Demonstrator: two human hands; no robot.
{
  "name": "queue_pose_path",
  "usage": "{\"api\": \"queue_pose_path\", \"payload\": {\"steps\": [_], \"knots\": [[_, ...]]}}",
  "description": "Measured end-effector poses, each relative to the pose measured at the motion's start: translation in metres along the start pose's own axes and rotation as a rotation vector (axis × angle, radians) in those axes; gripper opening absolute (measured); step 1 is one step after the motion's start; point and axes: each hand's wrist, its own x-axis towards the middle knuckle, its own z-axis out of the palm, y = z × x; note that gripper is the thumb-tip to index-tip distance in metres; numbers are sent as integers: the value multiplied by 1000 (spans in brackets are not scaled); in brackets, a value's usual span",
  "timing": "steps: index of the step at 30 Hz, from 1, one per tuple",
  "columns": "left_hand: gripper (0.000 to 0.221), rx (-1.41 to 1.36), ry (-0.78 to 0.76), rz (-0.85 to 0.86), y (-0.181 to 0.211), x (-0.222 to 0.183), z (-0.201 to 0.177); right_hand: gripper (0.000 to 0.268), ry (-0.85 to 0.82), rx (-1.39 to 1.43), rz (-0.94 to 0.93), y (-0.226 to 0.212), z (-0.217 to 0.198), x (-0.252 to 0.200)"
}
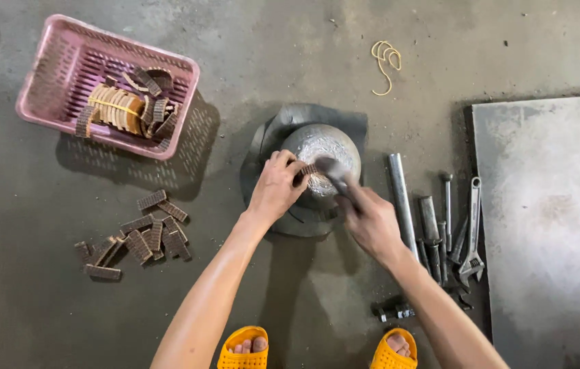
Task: Hammering small metal plates onto a circular metal hub on the floor
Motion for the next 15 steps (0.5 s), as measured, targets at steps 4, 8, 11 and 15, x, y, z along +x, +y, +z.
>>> {"api": "queue_pose_path", "payload": {"steps": [4,8,11,15], "knots": [[20,47,34,24,-5,1,3,40,-214,11,97,-12,-17,15],[22,17,27,42,-12,5,7,43,11,16,85,-22,-24,13],[20,81,-14,87,-8,9,-3,25,36,29,27,-8,-3,1],[20,147,44,-166,14,15,-2,46,-318,-163,136,-12,-14,13]]}}
